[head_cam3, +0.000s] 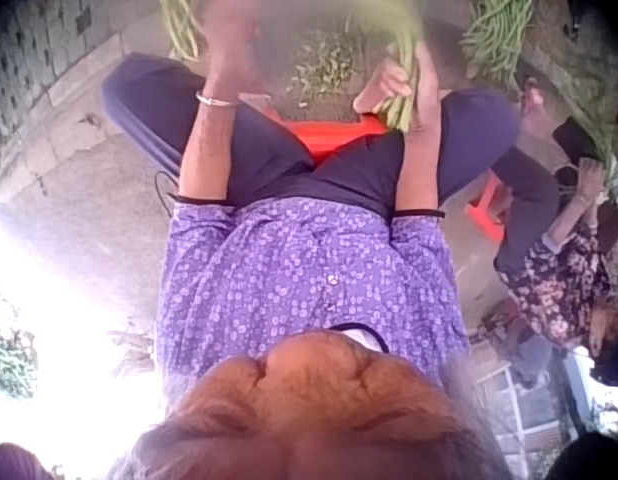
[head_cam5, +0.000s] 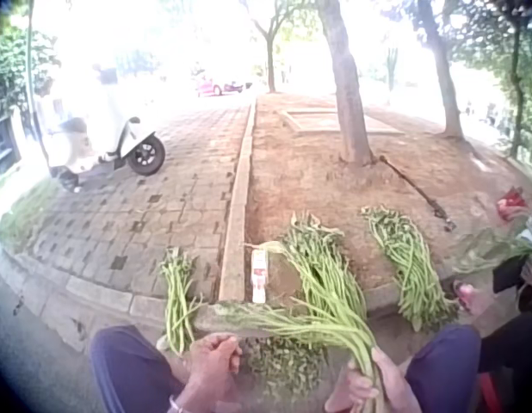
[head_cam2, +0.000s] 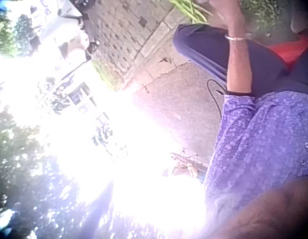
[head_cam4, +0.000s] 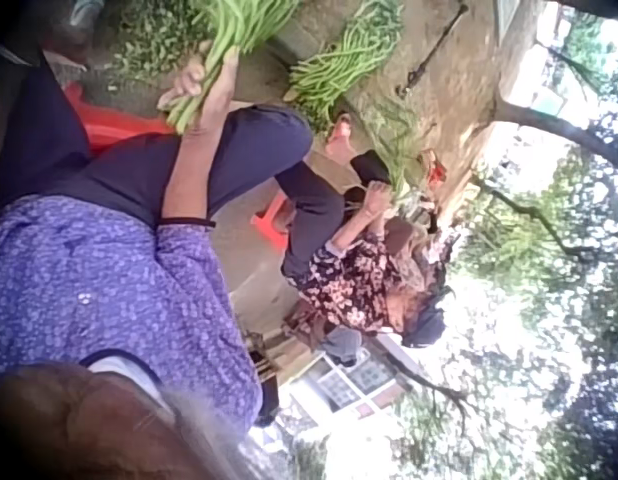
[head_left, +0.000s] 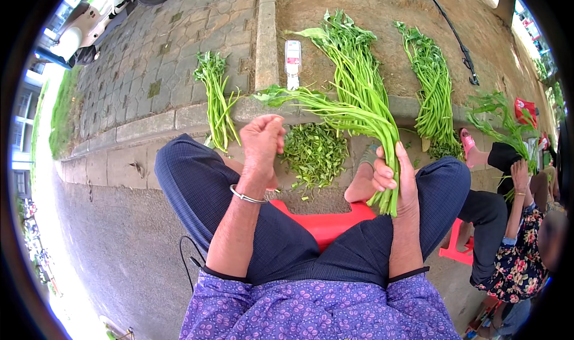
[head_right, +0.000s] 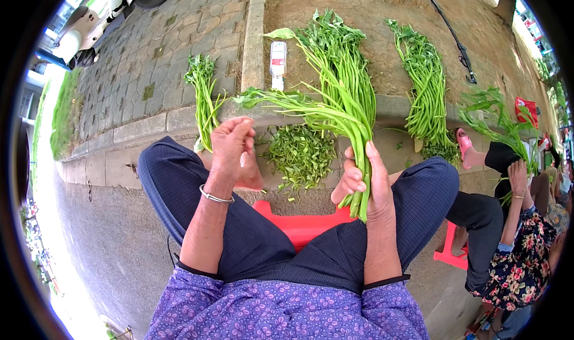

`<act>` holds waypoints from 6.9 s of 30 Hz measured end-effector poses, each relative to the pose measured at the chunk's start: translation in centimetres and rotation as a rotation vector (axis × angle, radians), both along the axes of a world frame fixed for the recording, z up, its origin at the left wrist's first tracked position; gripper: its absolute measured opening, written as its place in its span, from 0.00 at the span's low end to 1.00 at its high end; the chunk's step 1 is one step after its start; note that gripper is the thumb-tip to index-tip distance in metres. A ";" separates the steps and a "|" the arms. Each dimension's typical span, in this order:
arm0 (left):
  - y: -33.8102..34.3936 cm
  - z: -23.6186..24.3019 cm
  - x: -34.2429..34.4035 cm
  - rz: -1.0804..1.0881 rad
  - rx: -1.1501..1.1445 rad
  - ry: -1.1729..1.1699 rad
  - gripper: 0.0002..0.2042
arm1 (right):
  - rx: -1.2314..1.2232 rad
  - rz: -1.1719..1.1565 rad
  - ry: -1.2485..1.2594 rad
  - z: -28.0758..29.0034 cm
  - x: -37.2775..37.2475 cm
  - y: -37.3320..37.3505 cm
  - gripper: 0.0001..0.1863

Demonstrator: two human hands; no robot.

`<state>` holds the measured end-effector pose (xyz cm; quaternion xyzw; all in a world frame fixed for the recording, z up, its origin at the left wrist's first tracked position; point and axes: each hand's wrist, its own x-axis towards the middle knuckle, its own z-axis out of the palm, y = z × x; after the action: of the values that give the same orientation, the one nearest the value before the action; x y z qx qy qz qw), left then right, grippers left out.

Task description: The person picks leaves from bundles of green vegetables by hand and sorts the stems into piles on the ground.

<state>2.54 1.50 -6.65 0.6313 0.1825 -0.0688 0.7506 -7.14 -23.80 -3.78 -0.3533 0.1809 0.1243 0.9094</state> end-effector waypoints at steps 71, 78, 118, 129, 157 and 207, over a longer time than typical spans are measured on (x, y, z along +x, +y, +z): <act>-1.9 -0.6 1.6 0.047 0.111 -0.206 0.10 | 0.236 0.214 0.011 -2.0 -1.2 3.1 0.27; -1.1 -2.2 1.3 -0.035 0.697 -0.480 0.06 | 0.200 0.198 0.008 -1.8 -1.2 2.8 0.27; -0.8 0.0 -0.8 -0.943 1.005 -0.147 0.10 | -0.068 0.136 0.107 -1.5 -1.0 0.9 0.24; -3.8 -1.9 -5.9 -1.182 0.895 -0.359 0.09 | -0.532 0.340 -0.006 5.6 3.1 -0.5 0.15; -7.1 2.4 -7.5 -1.200 0.715 -0.551 0.09 | -1.522 0.243 0.327 -16.5 22.0 -12.4 0.22; -8.1 1.9 -7.7 -1.250 0.725 -0.531 0.07 | -1.795 0.295 0.235 -19.4 19.6 -7.4 0.28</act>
<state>-5.18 -6.63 -4.78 0.8191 -0.3834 -0.2620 0.3369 12.42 -31.21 -23.22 -0.9318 0.2539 0.0870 0.2443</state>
